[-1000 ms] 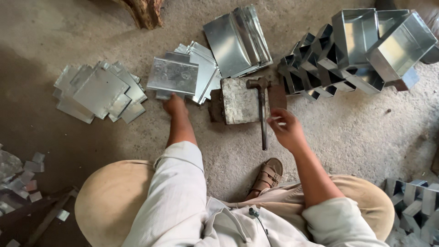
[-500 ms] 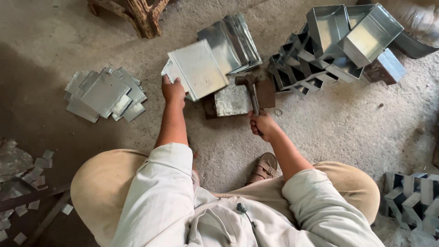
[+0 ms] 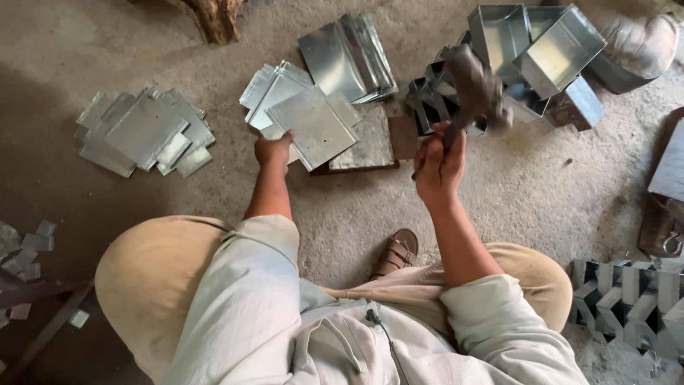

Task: The person sits on the floor and uses a hammer to repeatedly strike a stack of rectangular metal sheets placed on a wooden block. The person holds the stack with one hand and strikes the edges with the other, occasionally adjusting the stack's position.

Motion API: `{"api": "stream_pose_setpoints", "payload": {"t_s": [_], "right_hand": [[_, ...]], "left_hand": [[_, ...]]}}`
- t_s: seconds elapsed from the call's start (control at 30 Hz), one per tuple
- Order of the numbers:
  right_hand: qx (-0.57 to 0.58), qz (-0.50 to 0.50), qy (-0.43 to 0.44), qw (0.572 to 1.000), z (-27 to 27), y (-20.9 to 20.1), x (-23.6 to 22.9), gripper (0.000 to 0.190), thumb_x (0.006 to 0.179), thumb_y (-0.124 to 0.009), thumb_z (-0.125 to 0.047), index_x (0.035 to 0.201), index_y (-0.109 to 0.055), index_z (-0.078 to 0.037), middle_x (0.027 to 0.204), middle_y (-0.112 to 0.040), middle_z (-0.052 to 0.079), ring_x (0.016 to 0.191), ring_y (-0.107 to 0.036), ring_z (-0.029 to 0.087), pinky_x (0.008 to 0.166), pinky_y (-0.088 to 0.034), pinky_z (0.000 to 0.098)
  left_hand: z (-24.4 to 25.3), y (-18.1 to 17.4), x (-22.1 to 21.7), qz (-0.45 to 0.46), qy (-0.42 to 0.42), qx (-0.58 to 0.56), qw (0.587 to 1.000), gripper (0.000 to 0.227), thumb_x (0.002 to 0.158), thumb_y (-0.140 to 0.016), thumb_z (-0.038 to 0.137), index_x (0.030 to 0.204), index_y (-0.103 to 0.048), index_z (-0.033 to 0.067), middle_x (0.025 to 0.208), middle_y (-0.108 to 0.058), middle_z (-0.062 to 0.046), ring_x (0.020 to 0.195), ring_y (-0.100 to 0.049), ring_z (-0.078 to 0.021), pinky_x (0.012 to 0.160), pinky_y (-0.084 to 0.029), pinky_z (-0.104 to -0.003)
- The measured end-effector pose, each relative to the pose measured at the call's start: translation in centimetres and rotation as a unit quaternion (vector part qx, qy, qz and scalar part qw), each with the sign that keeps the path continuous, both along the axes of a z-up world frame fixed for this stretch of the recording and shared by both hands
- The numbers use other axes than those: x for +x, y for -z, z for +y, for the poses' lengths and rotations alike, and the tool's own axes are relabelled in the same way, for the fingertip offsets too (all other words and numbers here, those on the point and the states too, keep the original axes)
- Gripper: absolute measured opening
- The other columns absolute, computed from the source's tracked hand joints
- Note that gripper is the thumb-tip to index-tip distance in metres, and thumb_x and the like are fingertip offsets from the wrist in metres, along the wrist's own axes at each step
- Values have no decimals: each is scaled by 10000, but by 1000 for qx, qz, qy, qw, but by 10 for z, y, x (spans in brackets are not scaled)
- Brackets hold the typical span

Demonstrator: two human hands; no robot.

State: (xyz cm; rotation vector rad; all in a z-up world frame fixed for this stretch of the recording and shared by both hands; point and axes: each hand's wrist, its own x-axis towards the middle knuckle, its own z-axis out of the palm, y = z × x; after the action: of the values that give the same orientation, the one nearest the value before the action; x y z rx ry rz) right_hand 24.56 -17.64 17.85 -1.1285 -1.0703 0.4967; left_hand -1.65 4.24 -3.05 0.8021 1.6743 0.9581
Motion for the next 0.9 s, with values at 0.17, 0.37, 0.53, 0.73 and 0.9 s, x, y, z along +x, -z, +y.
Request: {"api": "stream_pose_setpoints", "payload": {"t_s": [0.17, 0.37, 0.53, 0.73, 0.9], "right_hand": [[156, 199, -17, 967, -7, -31, 7, 153, 1012, -625, -231, 1051, -569, -93, 816, -614, 19, 540, -529, 125, 449, -450, 289], [341, 22, 23, 940, -10, -29, 11, 352, 1006, -609, -443, 1130, -574, -116, 813, -662, 41, 608, -572, 186, 499, -474, 334], [-309, -325, 62, 892, 2, 99, -12, 313, 996, -555, -353, 1157, -611, -91, 905, -678, 248, 801, -602, 472, 633, -474, 564], [-345, -379, 52, 857, 3, 87, -19, 257, 1040, -635, -322, 1072, -576, -74, 850, -710, 245, 802, -647, 473, 673, -467, 588], [-44, -110, 15, 993, 7, 31, 1, 63, 1080, -515, -109, 1127, -555, -93, 750, -541, 101, 574, -484, 169, 516, -384, 340]], "left_hand": [[-18, 0, 4, 13, 2, 130, 991, 485, 766, -869, 184, 1178, -684, 7, 1125, -776, -139, 981, -747, -260, 864, -571, -387], [-22, 5, 9, 29, -6, 149, 988, 516, 777, -882, 182, 1202, -659, -6, 1141, -753, -148, 1020, -734, -282, 888, -564, -401], [-19, 2, 5, 51, 18, 169, 984, 490, 791, -866, 180, 1205, -672, 3, 1138, -760, -154, 1015, -734, -296, 879, -555, -404], [-24, 0, 4, 52, 15, 162, 985, 468, 799, -867, 190, 1179, -673, -2, 1135, -764, -158, 1021, -746, -287, 881, -569, -396], [-25, -3, 5, 25, 6, 145, 989, 480, 805, -857, 187, 1202, -657, 5, 1159, -751, -150, 1035, -735, -288, 880, -566, -399]]}}
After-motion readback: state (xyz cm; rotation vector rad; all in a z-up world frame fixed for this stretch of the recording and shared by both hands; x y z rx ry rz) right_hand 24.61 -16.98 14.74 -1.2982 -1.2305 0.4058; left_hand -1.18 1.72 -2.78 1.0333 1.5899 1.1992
